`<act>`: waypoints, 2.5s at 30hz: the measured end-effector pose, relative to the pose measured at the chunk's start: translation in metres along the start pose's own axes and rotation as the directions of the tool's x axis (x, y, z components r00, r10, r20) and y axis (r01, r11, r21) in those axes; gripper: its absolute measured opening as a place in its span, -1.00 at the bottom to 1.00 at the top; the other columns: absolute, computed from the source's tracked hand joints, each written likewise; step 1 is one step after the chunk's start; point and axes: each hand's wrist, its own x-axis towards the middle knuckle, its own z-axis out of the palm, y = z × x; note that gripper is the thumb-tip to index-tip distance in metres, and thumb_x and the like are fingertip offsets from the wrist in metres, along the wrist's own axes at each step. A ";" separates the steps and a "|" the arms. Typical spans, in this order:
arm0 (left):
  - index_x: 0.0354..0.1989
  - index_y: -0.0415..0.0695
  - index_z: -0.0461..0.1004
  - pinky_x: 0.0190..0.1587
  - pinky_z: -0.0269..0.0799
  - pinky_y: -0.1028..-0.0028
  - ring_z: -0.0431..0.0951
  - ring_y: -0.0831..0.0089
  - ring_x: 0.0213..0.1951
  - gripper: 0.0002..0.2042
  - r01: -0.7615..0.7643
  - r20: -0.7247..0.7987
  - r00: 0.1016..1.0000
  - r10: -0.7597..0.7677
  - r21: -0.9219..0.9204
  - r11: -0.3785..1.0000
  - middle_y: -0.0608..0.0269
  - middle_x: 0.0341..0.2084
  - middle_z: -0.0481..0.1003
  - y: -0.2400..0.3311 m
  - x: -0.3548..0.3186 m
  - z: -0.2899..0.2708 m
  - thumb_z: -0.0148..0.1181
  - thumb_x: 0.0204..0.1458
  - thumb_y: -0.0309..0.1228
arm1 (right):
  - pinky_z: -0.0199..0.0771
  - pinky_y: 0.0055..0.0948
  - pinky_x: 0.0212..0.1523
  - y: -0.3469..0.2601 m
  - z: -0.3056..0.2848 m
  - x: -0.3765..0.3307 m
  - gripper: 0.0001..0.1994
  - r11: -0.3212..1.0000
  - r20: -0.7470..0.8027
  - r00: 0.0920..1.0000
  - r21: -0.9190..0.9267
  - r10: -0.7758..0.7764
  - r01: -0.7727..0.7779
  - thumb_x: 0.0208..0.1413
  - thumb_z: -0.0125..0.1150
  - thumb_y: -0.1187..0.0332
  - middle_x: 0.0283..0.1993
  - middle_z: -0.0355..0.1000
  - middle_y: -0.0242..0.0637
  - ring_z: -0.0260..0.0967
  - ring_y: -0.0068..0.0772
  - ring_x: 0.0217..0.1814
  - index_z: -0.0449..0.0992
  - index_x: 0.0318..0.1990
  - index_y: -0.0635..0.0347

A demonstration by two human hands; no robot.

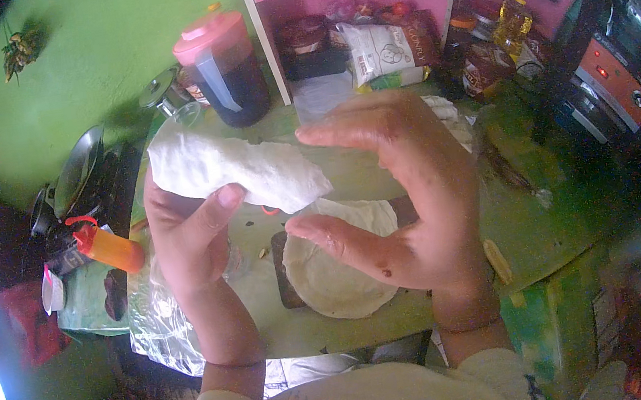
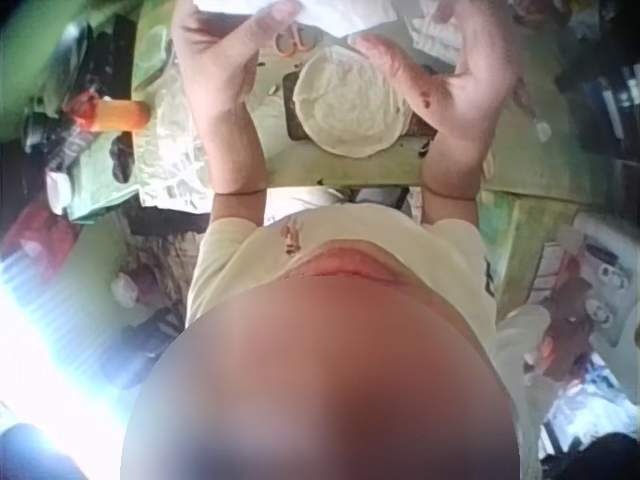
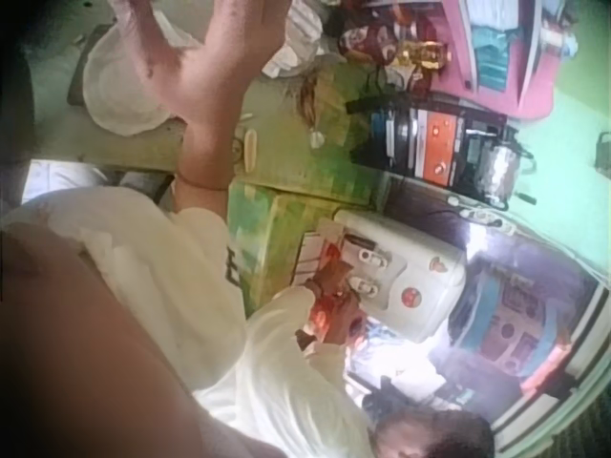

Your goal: The person places a banana slice and a dark granular filling onto a flatbread, folds it into a rectangular wrap, and stacks it on a plate. The process is repeated with additional flatbreads.

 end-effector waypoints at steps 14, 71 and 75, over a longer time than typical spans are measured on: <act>-0.09 -0.26 0.43 0.03 0.50 0.39 0.57 0.44 -0.10 -0.62 0.059 -0.024 0.998 -0.058 0.051 0.997 0.21 -0.19 0.56 -0.003 0.001 0.004 0.32 -0.10 -0.79 | 0.30 -0.61 -0.18 0.011 0.006 -0.006 -0.85 0.749 0.155 0.895 0.498 0.419 -0.437 0.06 0.27 0.61 -0.20 0.37 -0.33 0.29 -0.64 -0.16 0.41 -0.27 0.30; 0.00 -0.33 0.42 0.05 0.50 0.39 0.55 0.45 -0.04 -0.59 0.197 -0.009 0.980 -0.198 0.186 0.963 0.17 -0.12 0.55 -0.003 0.002 -0.003 0.28 -0.07 -0.80 | 0.39 -0.44 -0.16 0.014 0.008 0.000 -0.72 0.977 -0.169 0.964 0.097 0.206 -0.191 -0.01 0.36 0.47 -0.08 0.56 -0.28 0.48 -0.42 -0.07 0.58 -0.09 0.18; -0.04 -0.33 0.45 -0.03 0.51 0.40 0.57 0.44 -0.10 -0.61 0.105 -0.026 0.994 -0.103 0.339 0.935 0.19 -0.18 0.56 -0.002 -0.001 0.006 0.28 -0.10 -0.80 | 0.39 -0.39 -0.06 0.004 0.007 0.005 -0.69 0.994 -0.057 0.996 -0.089 -0.069 0.064 -0.12 0.41 0.46 -0.10 0.56 -0.19 0.47 -0.29 -0.06 0.59 -0.14 0.25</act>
